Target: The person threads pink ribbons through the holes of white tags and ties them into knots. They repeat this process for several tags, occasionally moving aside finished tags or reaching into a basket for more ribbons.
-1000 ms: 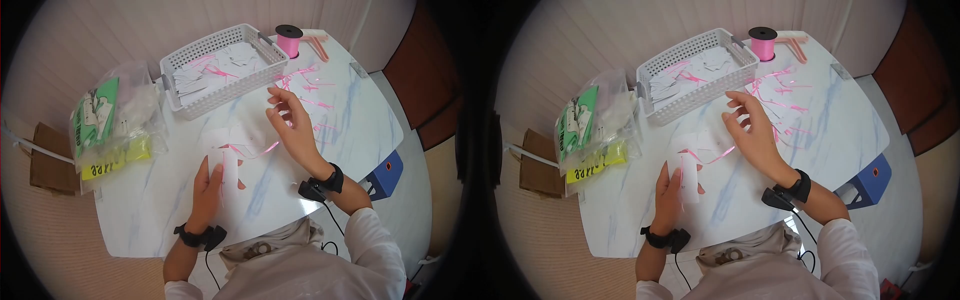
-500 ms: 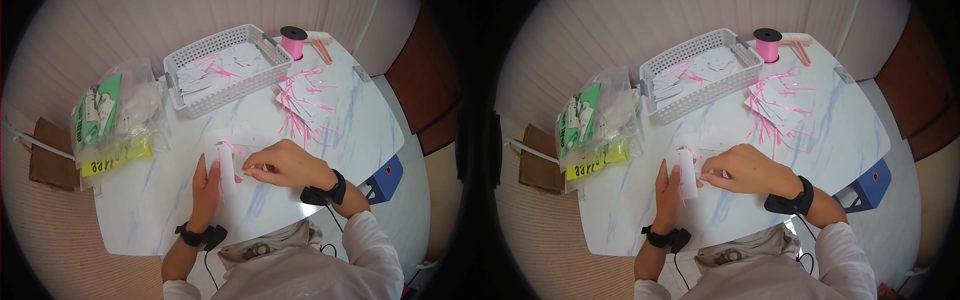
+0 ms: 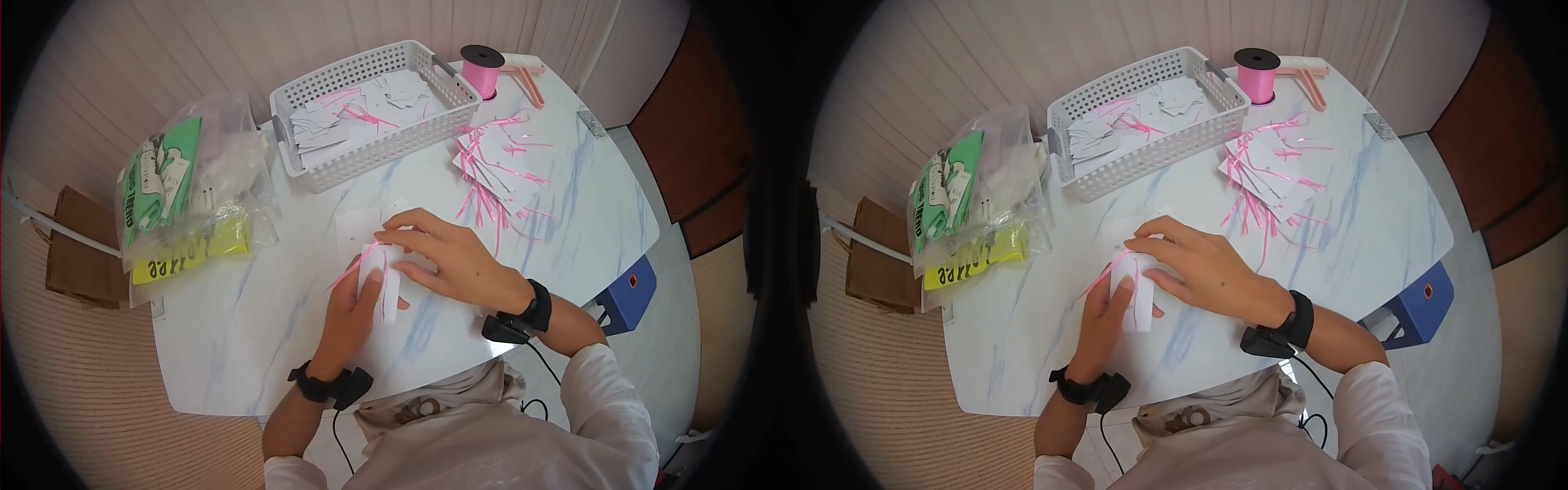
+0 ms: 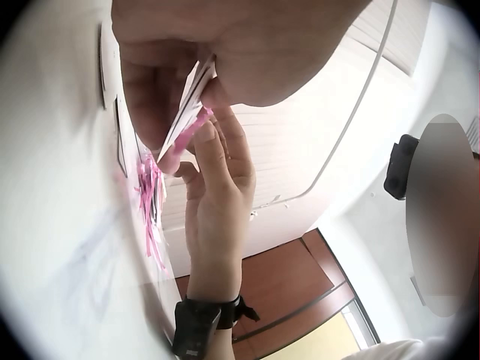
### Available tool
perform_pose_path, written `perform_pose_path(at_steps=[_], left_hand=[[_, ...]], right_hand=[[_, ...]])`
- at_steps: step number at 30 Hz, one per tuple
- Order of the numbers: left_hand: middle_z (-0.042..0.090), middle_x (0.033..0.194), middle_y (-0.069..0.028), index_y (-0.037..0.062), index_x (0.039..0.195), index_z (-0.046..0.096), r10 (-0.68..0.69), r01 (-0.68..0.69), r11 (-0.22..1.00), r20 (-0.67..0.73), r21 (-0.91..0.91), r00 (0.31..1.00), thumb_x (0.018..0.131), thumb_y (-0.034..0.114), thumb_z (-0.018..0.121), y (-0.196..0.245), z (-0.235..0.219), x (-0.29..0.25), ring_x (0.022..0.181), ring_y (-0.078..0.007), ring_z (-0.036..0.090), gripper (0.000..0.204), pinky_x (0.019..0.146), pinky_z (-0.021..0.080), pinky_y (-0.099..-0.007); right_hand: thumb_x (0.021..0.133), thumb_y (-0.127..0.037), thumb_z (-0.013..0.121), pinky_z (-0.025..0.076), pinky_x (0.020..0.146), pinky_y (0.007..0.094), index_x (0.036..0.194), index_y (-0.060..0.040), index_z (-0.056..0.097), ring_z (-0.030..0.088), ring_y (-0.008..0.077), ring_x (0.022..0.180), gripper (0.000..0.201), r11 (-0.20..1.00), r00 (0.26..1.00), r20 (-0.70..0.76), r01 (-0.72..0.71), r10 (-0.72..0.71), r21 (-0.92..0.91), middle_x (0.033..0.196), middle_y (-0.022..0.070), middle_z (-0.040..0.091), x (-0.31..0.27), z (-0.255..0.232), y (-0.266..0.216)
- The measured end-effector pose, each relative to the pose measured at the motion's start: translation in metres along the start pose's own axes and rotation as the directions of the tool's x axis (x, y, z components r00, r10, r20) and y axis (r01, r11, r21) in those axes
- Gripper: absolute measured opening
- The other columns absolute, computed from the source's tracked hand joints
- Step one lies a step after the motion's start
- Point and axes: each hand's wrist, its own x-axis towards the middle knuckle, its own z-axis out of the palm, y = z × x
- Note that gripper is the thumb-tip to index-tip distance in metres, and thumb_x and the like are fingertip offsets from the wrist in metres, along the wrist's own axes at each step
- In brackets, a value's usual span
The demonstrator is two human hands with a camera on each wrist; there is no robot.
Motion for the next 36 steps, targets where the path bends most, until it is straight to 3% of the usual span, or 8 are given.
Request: perform_pose_path(at_steps=[19, 21, 22, 24, 27, 31, 33, 36], left_hand=[[0.06, 0.109, -0.0098, 0.0008, 0.131, 0.042, -0.097, 0.111, 0.992, 0.214, -0.054, 0.972, 0.101, 0.022, 0.036, -0.001, -0.001, -0.001, 0.084, -0.017, 0.067, 0.037, 0.071, 0.05, -0.0267], [0.06, 0.111, -0.0102, 0.0013, 0.131, 0.041, -0.098, 0.111, 0.992, 0.205, -0.056, 0.974, 0.101, 0.021, 0.035, 0.0, 0.002, -0.002, 0.085, -0.0172, 0.066, 0.036, 0.072, 0.05, -0.0266], [0.06, 0.111, -0.0107, 0.0015, 0.132, 0.04, -0.103, 0.122, 0.99, 0.217, -0.077, 0.971, 0.101, 0.021, 0.035, -0.001, 0.003, -0.001, 0.085, -0.0174, 0.066, 0.036, 0.072, 0.05, -0.0266], [0.06, 0.112, -0.0112, 0.0016, 0.132, 0.04, -0.109, 0.134, 0.986, 0.224, -0.099, 0.969, 0.101, 0.02, 0.034, -0.002, 0.005, -0.001, 0.086, -0.0176, 0.066, 0.036, 0.072, 0.05, -0.0265], [0.059, 0.114, -0.0123, 0.0014, 0.133, 0.039, -0.125, 0.158, 0.982, 0.265, -0.105, 0.956, 0.101, 0.018, 0.033, -0.001, 0.006, -0.001, 0.086, -0.0181, 0.066, 0.037, 0.072, 0.051, -0.0269], [0.06, 0.115, -0.0137, 0.0007, 0.132, 0.039, -0.102, 0.129, 0.988, 0.254, -0.088, 0.962, 0.1, 0.018, 0.034, 0.0, 0.006, -0.001, 0.083, -0.0183, 0.066, 0.036, 0.071, 0.052, -0.0281], [0.06, 0.115, -0.0149, 0.0004, 0.131, 0.04, -0.098, 0.123, 0.988, 0.232, -0.094, 0.968, 0.1, 0.018, 0.036, 0.0, 0.005, -0.002, 0.081, -0.0185, 0.066, 0.036, 0.07, 0.053, -0.0287], [0.061, 0.112, -0.0142, 0.0001, 0.13, 0.04, -0.087, 0.107, 0.98, 0.124, -0.169, 0.988, 0.1, 0.019, 0.037, 0.001, 0.005, 0.0, 0.08, -0.0182, 0.066, 0.036, 0.067, 0.054, -0.0292]], right_hand=[[0.08, -0.013, 0.068, 0.046, 0.051, 0.0276, 0.089, -0.0115, 0.062, 0.06, 0.0165, 0.056, 0.011, 0.98, 0.978, -0.09, 0.179, -0.187, -0.091, 0.08, 0.0005, 0.064, -0.002, 0.008, 0.01], [0.084, -0.011, 0.066, 0.041, 0.048, 0.0242, 0.089, -0.0089, 0.06, 0.056, 0.0091, 0.052, 0.007, 0.937, 0.964, 0.019, -0.262, 0.265, 0.232, 0.069, -0.0006, 0.061, -0.003, 0.005, 0.001], [0.084, -0.011, 0.066, 0.041, 0.048, 0.0242, 0.089, -0.0089, 0.06, 0.056, 0.0091, 0.052, 0.007, 0.937, 0.964, 0.019, -0.262, 0.264, 0.231, 0.069, -0.0006, 0.061, -0.003, 0.005, 0.002], [0.087, -0.011, 0.063, 0.036, 0.048, 0.0207, 0.092, -0.0066, 0.06, 0.049, 0.002, 0.05, 0.007, 0.64, 0.874, 0.046, -0.389, 0.484, 0.662, 0.063, -0.0032, 0.057, -0.002, 0.007, 0.004], [0.089, -0.014, 0.063, 0.033, 0.048, 0.0197, 0.095, -0.0049, 0.059, 0.043, -0.001, 0.052, 0.012, 0.509, 0.83, 0.139, -0.454, 0.54, 0.731, 0.063, -0.0045, 0.056, 0.002, 0.003, 0.01], [0.091, -0.013, 0.06, 0.033, 0.049, 0.0188, 0.096, -0.005, 0.058, 0.04, -0.0004, 0.054, 0.009, 0.682, 0.839, 0.152, -0.518, 0.522, 0.516, 0.071, -0.0058, 0.055, 0.002, 0.003, 0.017], [0.09, -0.013, 0.062, 0.031, 0.049, 0.0189, 0.091, -0.004, 0.059, 0.039, 0.0003, 0.053, 0.009, 0.753, 0.852, -0.064, -0.421, 0.52, 0.505, 0.071, -0.006, 0.054, 0.004, 0.004, 0.009], [0.085, -0.021, 0.066, 0.037, 0.05, 0.0232, 0.084, -0.0053, 0.063, 0.046, 0.0073, 0.053, 0.016, 0.839, 0.873, -0.101, -0.418, 0.477, 0.349, 0.069, 0.0003, 0.058, 0.004, -0.006, 0.005]])
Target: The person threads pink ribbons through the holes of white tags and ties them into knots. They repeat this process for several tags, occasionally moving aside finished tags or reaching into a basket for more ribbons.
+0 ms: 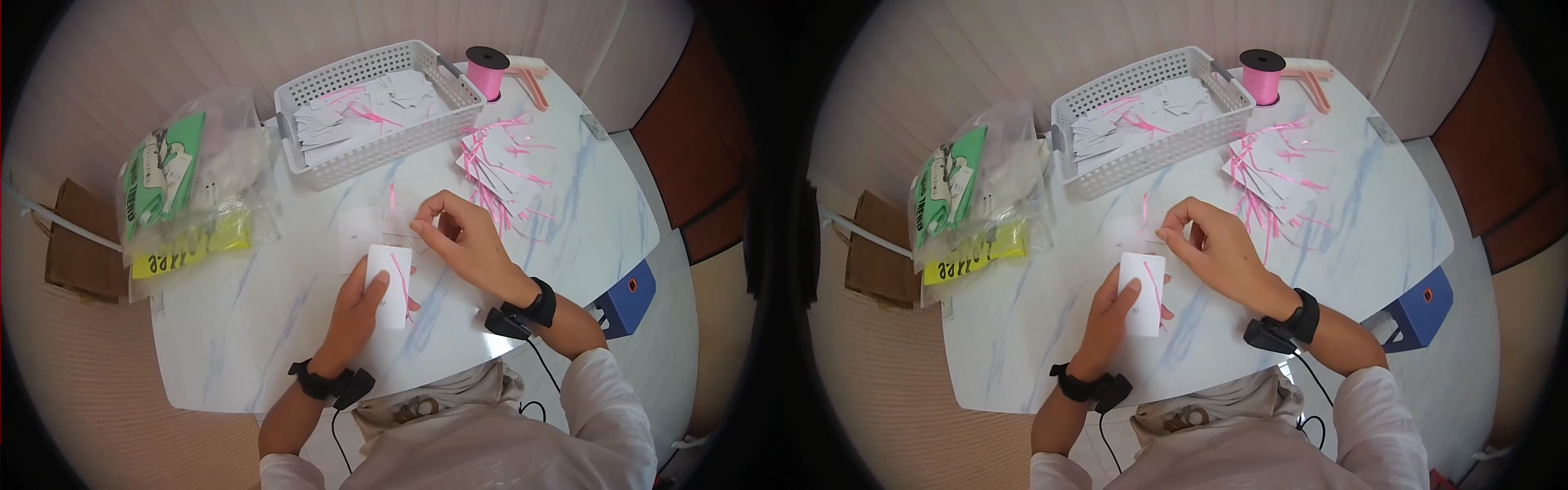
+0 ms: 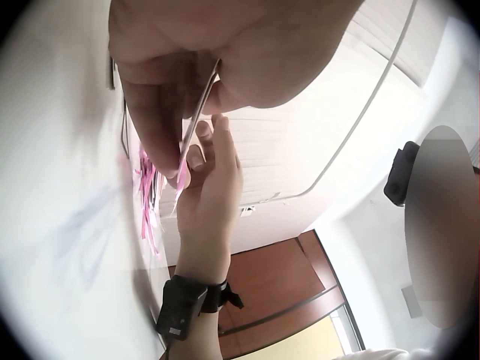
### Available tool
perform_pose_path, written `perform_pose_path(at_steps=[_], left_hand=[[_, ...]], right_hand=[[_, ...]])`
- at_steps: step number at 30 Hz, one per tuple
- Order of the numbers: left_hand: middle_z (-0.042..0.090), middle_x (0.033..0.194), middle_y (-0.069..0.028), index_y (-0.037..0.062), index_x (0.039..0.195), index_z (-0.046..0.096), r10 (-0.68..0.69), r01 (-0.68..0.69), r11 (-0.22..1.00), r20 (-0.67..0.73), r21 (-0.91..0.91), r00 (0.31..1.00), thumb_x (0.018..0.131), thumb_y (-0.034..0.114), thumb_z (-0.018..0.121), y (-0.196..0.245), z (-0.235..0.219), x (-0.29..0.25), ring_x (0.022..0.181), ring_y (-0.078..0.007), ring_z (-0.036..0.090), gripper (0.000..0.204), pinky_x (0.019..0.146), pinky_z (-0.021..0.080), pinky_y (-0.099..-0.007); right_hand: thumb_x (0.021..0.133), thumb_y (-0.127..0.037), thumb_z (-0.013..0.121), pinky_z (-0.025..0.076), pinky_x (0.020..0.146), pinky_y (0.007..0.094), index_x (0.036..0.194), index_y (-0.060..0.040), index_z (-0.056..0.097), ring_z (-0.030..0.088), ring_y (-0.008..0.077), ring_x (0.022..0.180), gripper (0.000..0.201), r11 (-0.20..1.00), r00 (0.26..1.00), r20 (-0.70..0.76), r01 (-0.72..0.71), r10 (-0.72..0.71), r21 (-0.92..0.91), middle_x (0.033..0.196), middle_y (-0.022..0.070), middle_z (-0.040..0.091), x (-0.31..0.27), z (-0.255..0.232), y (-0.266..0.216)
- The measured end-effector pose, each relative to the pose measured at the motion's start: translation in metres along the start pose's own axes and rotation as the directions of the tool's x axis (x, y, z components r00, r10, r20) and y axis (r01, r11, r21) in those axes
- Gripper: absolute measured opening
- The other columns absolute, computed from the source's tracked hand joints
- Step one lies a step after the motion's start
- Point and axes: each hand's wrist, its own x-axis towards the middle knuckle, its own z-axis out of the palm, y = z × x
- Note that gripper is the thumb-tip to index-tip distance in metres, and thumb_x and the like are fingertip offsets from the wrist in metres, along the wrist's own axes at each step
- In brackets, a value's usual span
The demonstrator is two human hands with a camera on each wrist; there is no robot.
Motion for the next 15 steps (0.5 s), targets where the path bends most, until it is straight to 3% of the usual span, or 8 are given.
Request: perform_pose_path(at_steps=[1, 3, 4, 6, 8, 11, 13, 15], left_hand=[[0.06, 0.11, -0.0137, -0.0002, 0.129, 0.041, 0.05, -0.05, 0.999, -0.056, -0.002, 0.997, 0.1, 0.018, 0.037, -0.003, -0.002, 0.002, 0.08, -0.0182, 0.066, 0.034, 0.068, 0.054, -0.0295], [0.06, 0.109, -0.0131, -0.0006, 0.128, 0.041, 0.099, -0.1, 0.995, -0.116, 0.002, 0.988, 0.1, 0.018, 0.036, -0.007, -0.006, 0.003, 0.08, -0.0181, 0.066, 0.033, 0.069, 0.054, -0.0297], [0.061, 0.106, -0.0123, -0.0006, 0.127, 0.041, 0.121, -0.12, 0.993, -0.136, 0.017, 0.983, 0.1, 0.018, 0.037, -0.009, -0.007, 0.004, 0.08, -0.0178, 0.066, 0.033, 0.068, 0.054, -0.0299], [0.061, 0.104, -0.0116, -0.0007, 0.127, 0.041, 0.14, -0.137, 0.99, -0.153, 0.032, 0.978, 0.1, 0.018, 0.038, -0.015, -0.012, 0.006, 0.079, -0.0176, 0.067, 0.033, 0.068, 0.054, -0.0301], [0.061, 0.1, -0.0099, -0.0009, 0.124, 0.044, 0.37, -0.288, 0.888, -0.185, 0.36, 0.91, 0.1, 0.017, 0.039, -0.024, -0.016, 0.01, 0.079, -0.014, 0.064, 0.031, 0.068, 0.053, -0.0283], [0.061, 0.097, -0.0086, -0.0011, 0.121, 0.047, 0.284, -0.217, 0.937, -0.232, 0.275, 0.93, 0.1, 0.017, 0.038, -0.021, -0.01, 0.006, 0.079, -0.0103, 0.06, 0.029, 0.068, 0.05, -0.0253], [0.061, 0.098, -0.009, -0.0002, 0.121, 0.047, 0.225, -0.184, 0.964, -0.225, 0.192, 0.948, 0.101, 0.018, 0.038, -0.007, -0.003, 0.002, 0.077, -0.0112, 0.061, 0.029, 0.068, 0.05, -0.0246], [0.061, 0.098, -0.0093, 0.0006, 0.12, 0.046, 0.167, -0.147, 0.983, -0.208, 0.108, 0.964, 0.101, 0.019, 0.038, -0.006, -0.002, 0.002, 0.076, -0.012, 0.063, 0.028, 0.068, 0.051, -0.0239]], right_hand=[[0.085, -0.021, 0.066, 0.037, 0.05, 0.0232, 0.084, -0.0053, 0.063, 0.046, 0.0073, 0.053, 0.016, 1.0, 1.0, 0.005, 0.003, -0.003, 0.001, 0.069, 0.0003, 0.058, -0.001, -0.002, -0.003], [0.082, -0.03, 0.069, 0.041, 0.053, 0.0268, 0.078, -0.0072, 0.063, 0.051, 0.0128, 0.056, 0.024, 0.985, 0.969, 0.219, -0.078, 0.111, -0.153, 0.072, 0.0034, 0.061, -0.005, -0.002, -0.008], [0.082, -0.03, 0.069, 0.041, 0.053, 0.0268, 0.078, -0.0072, 0.063, 0.051, 0.0128, 0.056, 0.024, 0.985, 0.969, 0.221, -0.077, 0.11, -0.152, 0.072, 0.0034, 0.061, -0.007, 0.001, -0.007], [0.08, -0.036, 0.071, 0.044, 0.056, 0.0313, 0.076, -0.0077, 0.063, 0.055, 0.0181, 0.06, 0.03, 0.941, 0.94, 0.34, 0.085, 0.034, -0.328, 0.072, 0.0046, 0.062, -0.013, 0.009, -0.001], [0.081, -0.026, 0.072, 0.04, 0.053, 0.0283, 0.079, -0.0068, 0.065, 0.048, 0.0145, 0.058, 0.021, 0.949, 0.931, 0.364, 0.098, 0.02, -0.301, 0.072, 0.0026, 0.06, -0.016, 0.013, 0.005], [0.082, -0.023, 0.071, 0.04, 0.055, 0.0258, 0.081, -0.0061, 0.065, 0.048, 0.0106, 0.06, 0.018, 0.983, 0.884, 0.461, 0.0, 0.085, -0.181, 0.073, 0.0014, 0.061, -0.013, 0.014, 0.005], [0.085, -0.019, 0.068, 0.039, 0.055, 0.0234, 0.082, -0.0038, 0.065, 0.046, 0.0057, 0.062, 0.016, 0.975, 0.859, 0.468, -0.219, 0.207, -0.03, 0.071, -0.0013, 0.058, -0.011, 0.013, 0.005], [0.087, -0.017, 0.066, 0.038, 0.055, 0.0222, 0.082, -0.0029, 0.064, 0.045, 0.0039, 0.063, 0.015, 0.976, 0.863, 0.467, -0.219, 0.192, 0.003, 0.07, -0.0026, 0.057, -0.012, 0.014, 0.01]])
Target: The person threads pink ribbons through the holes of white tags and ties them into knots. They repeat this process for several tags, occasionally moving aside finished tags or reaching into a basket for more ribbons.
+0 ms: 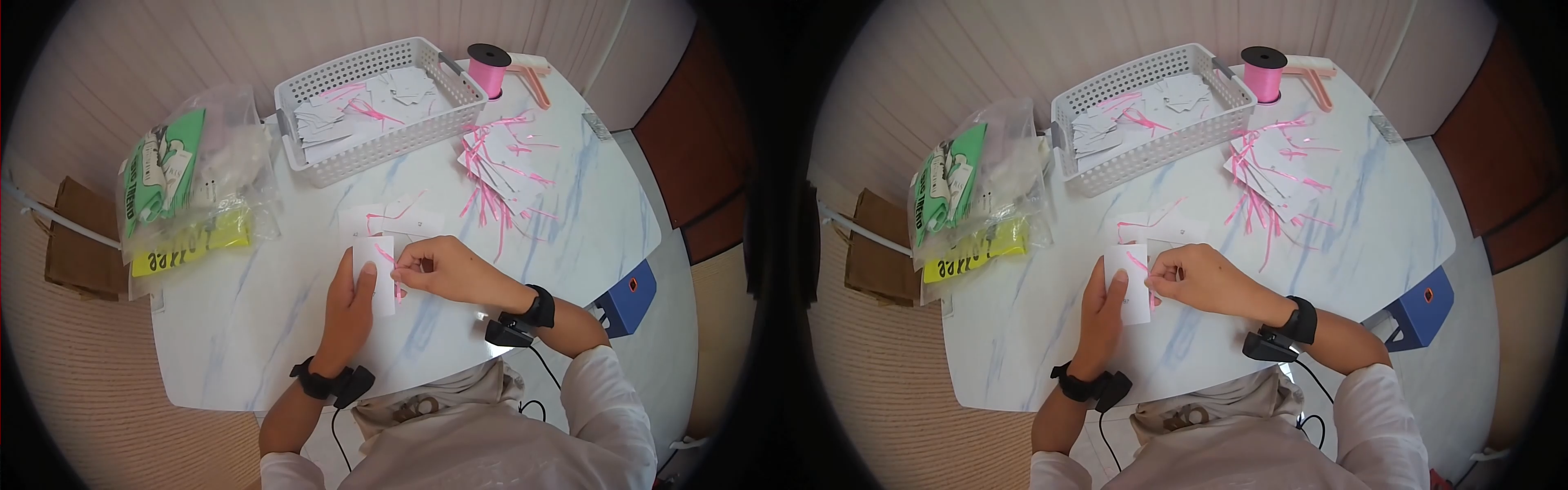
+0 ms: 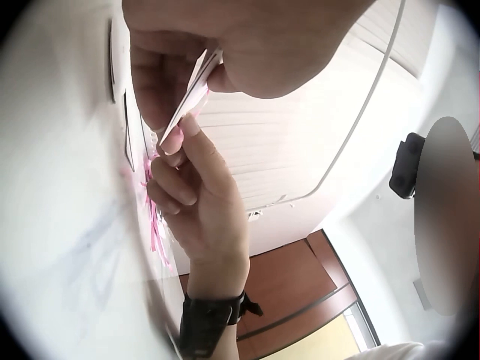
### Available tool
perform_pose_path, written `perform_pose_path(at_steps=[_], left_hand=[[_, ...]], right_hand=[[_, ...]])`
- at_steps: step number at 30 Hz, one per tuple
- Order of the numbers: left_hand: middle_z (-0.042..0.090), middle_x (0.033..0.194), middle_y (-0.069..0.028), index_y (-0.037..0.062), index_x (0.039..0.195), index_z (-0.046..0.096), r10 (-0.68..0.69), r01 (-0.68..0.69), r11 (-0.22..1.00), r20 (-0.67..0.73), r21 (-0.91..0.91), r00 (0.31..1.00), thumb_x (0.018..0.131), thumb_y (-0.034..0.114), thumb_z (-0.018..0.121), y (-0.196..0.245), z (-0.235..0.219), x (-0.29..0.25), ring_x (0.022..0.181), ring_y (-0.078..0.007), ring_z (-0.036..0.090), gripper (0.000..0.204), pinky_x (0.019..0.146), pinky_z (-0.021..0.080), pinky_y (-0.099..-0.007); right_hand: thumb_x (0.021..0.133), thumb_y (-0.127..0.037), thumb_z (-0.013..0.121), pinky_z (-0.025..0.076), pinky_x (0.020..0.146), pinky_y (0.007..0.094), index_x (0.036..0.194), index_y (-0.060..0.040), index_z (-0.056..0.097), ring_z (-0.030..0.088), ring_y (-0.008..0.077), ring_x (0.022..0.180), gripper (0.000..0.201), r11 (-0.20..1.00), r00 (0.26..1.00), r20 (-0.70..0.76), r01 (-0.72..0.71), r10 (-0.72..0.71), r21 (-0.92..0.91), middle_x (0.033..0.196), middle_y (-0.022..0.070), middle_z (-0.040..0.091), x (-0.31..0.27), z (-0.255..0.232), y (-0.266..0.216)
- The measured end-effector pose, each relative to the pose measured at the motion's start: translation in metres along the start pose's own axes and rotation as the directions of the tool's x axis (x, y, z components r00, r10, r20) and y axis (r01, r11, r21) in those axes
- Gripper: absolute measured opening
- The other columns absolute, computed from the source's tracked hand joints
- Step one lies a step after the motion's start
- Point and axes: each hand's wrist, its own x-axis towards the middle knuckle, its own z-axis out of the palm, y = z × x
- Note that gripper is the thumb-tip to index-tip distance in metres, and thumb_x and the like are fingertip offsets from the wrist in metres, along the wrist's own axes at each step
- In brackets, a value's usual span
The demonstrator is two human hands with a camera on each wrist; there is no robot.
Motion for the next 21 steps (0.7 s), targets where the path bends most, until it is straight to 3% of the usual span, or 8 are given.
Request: perform_pose_path(at_steps=[3, 5, 7, 11, 15, 17, 18, 21], left_hand=[[0.061, 0.099, -0.0098, 0.0007, 0.123, 0.045, 0.062, -0.064, 0.991, 0.022, 0.121, 0.998, 0.101, 0.021, 0.038, -0.006, -0.005, 0.002, 0.075, -0.013, 0.063, 0.03, 0.067, 0.051, -0.0247], [0.061, 0.099, -0.0098, -0.0002, 0.122, 0.043, 0.02, -0.02, 0.999, -0.013, 0.032, 1.0, 0.1, 0.019, 0.037, 0.001, -0.004, 0.002, 0.074, -0.016, 0.066, 0.029, 0.062, 0.052, -0.0271], [0.061, 0.1, -0.0102, -0.0003, 0.121, 0.043, 0.021, -0.021, 1.0, -0.042, -0.002, 0.999, 0.1, 0.019, 0.037, 0.003, -0.003, 0.002, 0.075, -0.0161, 0.066, 0.029, 0.062, 0.052, -0.0268], [0.059, 0.106, -0.0113, -0.0008, 0.12, 0.043, 0.038, -0.04, 0.998, -0.064, -0.037, 0.997, 0.1, 0.019, 0.036, 0.002, -0.004, 0.003, 0.077, -0.0161, 0.065, 0.029, 0.063, 0.052, -0.0264], [0.059, 0.11, -0.0119, -0.0009, 0.123, 0.042, 0.045, -0.046, 0.998, -0.024, -0.04, 0.999, 0.1, 0.019, 0.036, 0.001, -0.005, 0.003, 0.078, -0.0162, 0.065, 0.03, 0.064, 0.052, -0.0269], [0.057, 0.113, -0.0124, -0.0011, 0.126, 0.04, 0.003, -0.003, 1.0, 0.056, -0.006, 0.998, 0.1, 0.018, 0.036, 0.004, -0.003, 0.001, 0.078, -0.0173, 0.065, 0.033, 0.066, 0.052, -0.0273], [0.057, 0.113, -0.0124, -0.0011, 0.126, 0.04, 0.004, -0.003, 1.0, 0.058, -0.006, 0.998, 0.1, 0.018, 0.036, 0.005, -0.002, 0.0, 0.078, -0.0173, 0.065, 0.033, 0.066, 0.052, -0.0273], [0.057, 0.115, -0.0137, -0.0008, 0.13, 0.038, -0.023, 0.031, 0.998, 0.15, -0.049, 0.988, 0.1, 0.016, 0.038, 0.006, -0.002, -0.001, 0.084, -0.0182, 0.065, 0.035, 0.07, 0.052, -0.0281]], right_hand=[[0.09, -0.014, 0.062, 0.037, 0.057, 0.0207, 0.084, -0.0014, 0.063, 0.044, 0.0019, 0.064, 0.014, 0.997, 0.996, -0.057, 0.067, -0.065, 0.039, 0.07, -0.0042, 0.054, 0.002, -0.002, 0.006], [0.09, -0.014, 0.061, 0.037, 0.058, 0.0204, 0.085, -0.0008, 0.063, 0.044, 0.0018, 0.065, 0.014, 0.992, 0.987, -0.113, 0.117, -0.111, 0.046, 0.07, -0.0044, 0.053, 0.004, -0.008, 0.006], [0.09, -0.012, 0.06, 0.039, 0.061, 0.0196, 0.085, -0.0014, 0.061, 0.045, 0.0016, 0.067, 0.012, 0.99, 0.995, -0.101, 0.016, -0.002, 0.139, 0.072, -0.0046, 0.054, 0.007, -0.016, 0.004], [0.088, -0.012, 0.059, 0.038, 0.056, 0.0224, 0.08, -0.002, 0.06, 0.045, 0.0038, 0.061, 0.013, 0.96, 0.98, -0.123, 0.178, -0.154, 0.218, 0.07, -0.0035, 0.053, 0.011, -0.018, 0.015], [0.089, -0.015, 0.058, 0.038, 0.056, 0.0215, 0.082, -0.0035, 0.061, 0.045, 0.0035, 0.061, 0.013, 0.949, 0.996, -0.093, 0.038, -0.009, 0.314, 0.072, -0.0031, 0.054, 0.005, -0.032, -0.007], [0.092, -0.017, 0.054, 0.041, 0.058, 0.019, 0.082, -0.0047, 0.059, 0.047, 0.0027, 0.059, 0.016, 0.889, 0.993, -0.085, 0.114, -0.085, 0.443, 0.083, -0.0003, 0.062, 0.007, -0.033, -0.008], [0.092, -0.017, 0.054, 0.041, 0.058, 0.019, 0.082, -0.0047, 0.059, 0.047, 0.0027, 0.059, 0.016, 0.889, 0.993, -0.086, 0.115, -0.085, 0.442, 0.083, -0.0003, 0.062, 0.007, -0.031, -0.008], [0.093, -0.02, 0.054, 0.042, 0.058, 0.018, 0.086, -0.0049, 0.061, 0.05, 0.0038, 0.059, 0.018, 0.743, 0.998, -0.031, 0.055, -0.046, 0.667, 0.094, 0.0029, 0.066, 0.009, -0.027, -0.004]])
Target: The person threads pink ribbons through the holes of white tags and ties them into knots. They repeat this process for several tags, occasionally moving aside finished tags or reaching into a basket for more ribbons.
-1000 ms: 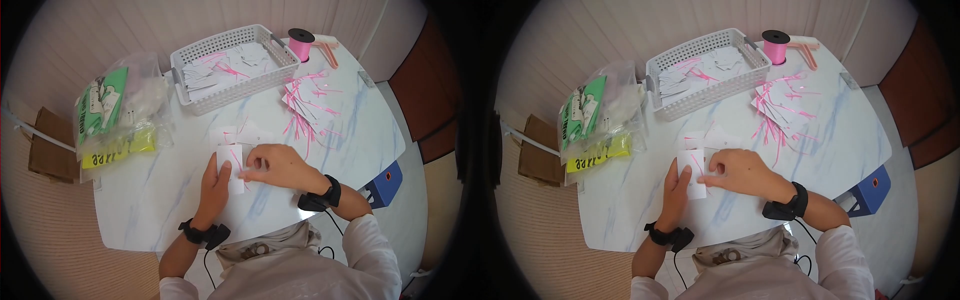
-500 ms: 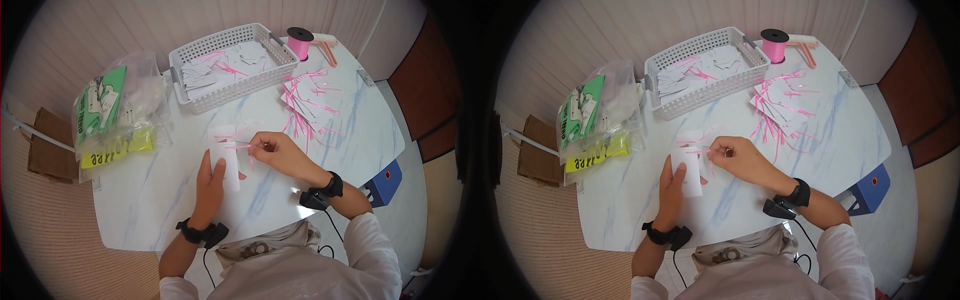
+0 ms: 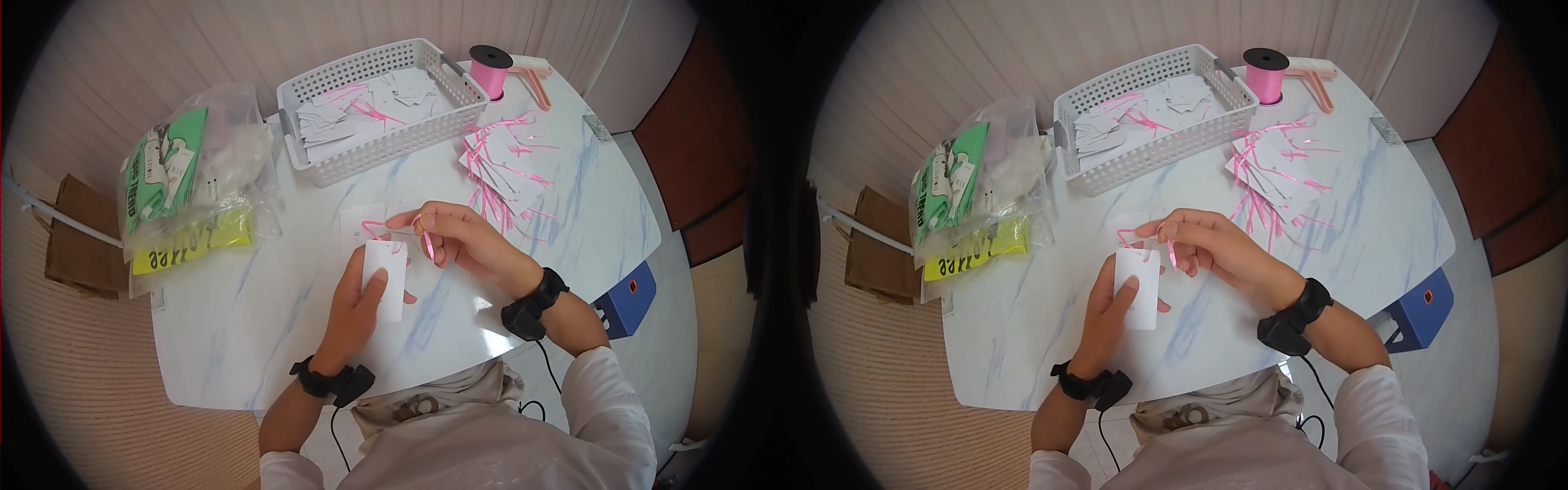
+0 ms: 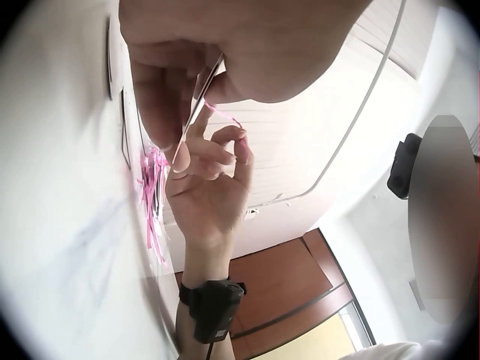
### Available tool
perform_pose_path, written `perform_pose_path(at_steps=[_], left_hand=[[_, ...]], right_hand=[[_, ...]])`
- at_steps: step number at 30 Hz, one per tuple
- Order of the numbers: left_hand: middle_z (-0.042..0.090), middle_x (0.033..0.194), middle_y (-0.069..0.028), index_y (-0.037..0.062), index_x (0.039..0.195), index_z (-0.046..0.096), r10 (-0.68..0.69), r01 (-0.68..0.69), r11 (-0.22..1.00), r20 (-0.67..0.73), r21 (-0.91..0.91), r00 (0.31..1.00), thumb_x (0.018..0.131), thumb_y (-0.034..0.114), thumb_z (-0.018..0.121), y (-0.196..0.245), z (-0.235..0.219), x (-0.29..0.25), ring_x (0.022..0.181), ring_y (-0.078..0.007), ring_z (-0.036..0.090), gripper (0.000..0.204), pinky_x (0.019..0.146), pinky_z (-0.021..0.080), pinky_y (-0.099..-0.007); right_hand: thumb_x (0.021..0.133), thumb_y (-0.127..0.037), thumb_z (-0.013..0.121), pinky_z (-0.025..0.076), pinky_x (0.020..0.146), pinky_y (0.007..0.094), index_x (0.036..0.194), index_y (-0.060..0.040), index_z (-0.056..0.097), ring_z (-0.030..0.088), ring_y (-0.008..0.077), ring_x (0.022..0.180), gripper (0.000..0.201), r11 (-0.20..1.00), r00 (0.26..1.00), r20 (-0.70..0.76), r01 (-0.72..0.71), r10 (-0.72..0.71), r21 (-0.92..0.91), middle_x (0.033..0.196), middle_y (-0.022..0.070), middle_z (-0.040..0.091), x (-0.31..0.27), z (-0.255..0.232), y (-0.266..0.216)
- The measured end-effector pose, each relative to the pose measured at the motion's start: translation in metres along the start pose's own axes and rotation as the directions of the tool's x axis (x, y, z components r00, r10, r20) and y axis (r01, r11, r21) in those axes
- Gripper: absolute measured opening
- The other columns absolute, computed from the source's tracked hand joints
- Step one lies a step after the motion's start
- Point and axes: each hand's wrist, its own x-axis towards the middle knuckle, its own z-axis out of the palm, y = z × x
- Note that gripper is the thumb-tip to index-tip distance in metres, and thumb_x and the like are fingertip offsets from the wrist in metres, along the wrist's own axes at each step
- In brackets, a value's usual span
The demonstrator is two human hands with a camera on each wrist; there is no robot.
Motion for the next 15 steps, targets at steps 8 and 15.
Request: perform_pose_path(at_steps=[8, 15], left_hand=[[0.055, 0.12, -0.011, -0.001, 0.129, 0.043, 0.123, -0.122, 0.991, -0.014, 0.047, 0.992, 0.097, 0.008, 0.047, -0.012, 0.0, 0.005, 0.097, -0.0147, 0.06, 0.034, 0.089, 0.044, -0.0276], [0.061, 0.103, -0.0047, -0.0008, 0.108, 0.059, 0.148, -0.139, 0.989, -0.223, 0.055, 0.963, 0.095, 0.01, 0.053, -0.016, -0.008, 0.009, 0.098, -0.0101, 0.055, 0.018, 0.088, 0.042, -0.0244]], right_hand=[[0.092, -0.015, 0.059, 0.047, 0.069, 0.0214, 0.098, -0.0042, 0.067, 0.061, 0.0069, 0.086, 0.015, 0.99, 0.994, 0.071, -0.076, 0.084, -0.119, 0.098, 0.0061, 0.068, -0.002, 0.003, 0.006], [0.088, -0.007, 0.064, 0.047, 0.077, 0.0218, 0.101, -0.0022, 0.068, 0.061, 0.0073, 0.088, 0.015, 0.965, 0.989, 0.148, 0.045, -0.006, -0.258, 0.097, 0.002, 0.069, -0.006, 0.012, 0.011]])
